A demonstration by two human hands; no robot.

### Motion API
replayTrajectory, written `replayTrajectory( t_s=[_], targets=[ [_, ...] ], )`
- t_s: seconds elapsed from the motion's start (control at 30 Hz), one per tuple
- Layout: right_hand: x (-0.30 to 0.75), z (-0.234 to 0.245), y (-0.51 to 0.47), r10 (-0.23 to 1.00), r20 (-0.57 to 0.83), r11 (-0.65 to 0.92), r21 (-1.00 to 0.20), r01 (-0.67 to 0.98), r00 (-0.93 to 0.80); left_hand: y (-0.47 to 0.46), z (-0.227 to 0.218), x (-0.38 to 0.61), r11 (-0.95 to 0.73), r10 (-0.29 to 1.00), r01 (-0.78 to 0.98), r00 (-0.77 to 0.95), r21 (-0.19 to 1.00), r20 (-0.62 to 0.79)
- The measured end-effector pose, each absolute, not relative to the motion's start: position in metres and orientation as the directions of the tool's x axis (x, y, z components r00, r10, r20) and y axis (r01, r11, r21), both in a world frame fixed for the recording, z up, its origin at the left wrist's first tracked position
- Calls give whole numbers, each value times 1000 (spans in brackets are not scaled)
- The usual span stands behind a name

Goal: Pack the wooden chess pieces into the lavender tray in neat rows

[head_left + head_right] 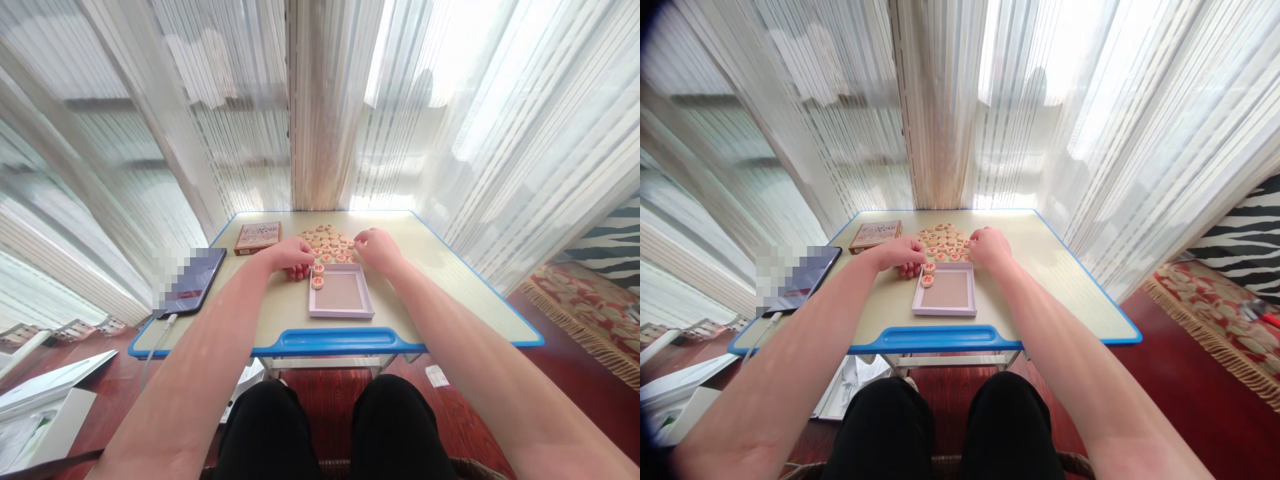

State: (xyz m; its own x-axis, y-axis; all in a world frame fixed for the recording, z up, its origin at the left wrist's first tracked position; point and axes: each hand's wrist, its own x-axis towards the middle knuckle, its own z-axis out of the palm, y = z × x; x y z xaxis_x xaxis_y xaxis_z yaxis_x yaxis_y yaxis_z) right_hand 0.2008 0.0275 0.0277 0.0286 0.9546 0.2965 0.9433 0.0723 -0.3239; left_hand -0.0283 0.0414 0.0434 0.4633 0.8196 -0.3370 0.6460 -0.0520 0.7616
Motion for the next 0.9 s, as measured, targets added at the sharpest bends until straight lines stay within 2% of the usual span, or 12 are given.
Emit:
replayTrajectory(
  t_s=[0.17, 0.4, 0.6, 0.73, 0.8, 0.9],
  targets=[
    [198, 29, 27, 982, 188, 64, -376, 924, 9, 40, 45, -29, -33, 814, 632, 466, 775, -346],
    [197, 32, 25, 978, 209, 105, -369, 923, -28, 42, 44, -28, -17, 828, 570, 468, 822, -307],
    [193, 32, 25, 993, 115, 17, -354, 935, 26, 47, 41, -26, -42, 898, 476, 404, 879, -176],
    [192, 30, 27, 991, 124, 1, -364, 932, 48, 50, 39, -25, -92, 931, 380, 361, 920, -56],
    [192, 30, 26, 989, 144, 24, -361, 932, 30, 50, 39, -25, -123, 942, 350, 337, 928, -2],
    [188, 29, 24, 974, 211, 151, -351, 924, -79, 48, 39, -24, -184, 939, 337, 339, 923, 63]
  ],
)
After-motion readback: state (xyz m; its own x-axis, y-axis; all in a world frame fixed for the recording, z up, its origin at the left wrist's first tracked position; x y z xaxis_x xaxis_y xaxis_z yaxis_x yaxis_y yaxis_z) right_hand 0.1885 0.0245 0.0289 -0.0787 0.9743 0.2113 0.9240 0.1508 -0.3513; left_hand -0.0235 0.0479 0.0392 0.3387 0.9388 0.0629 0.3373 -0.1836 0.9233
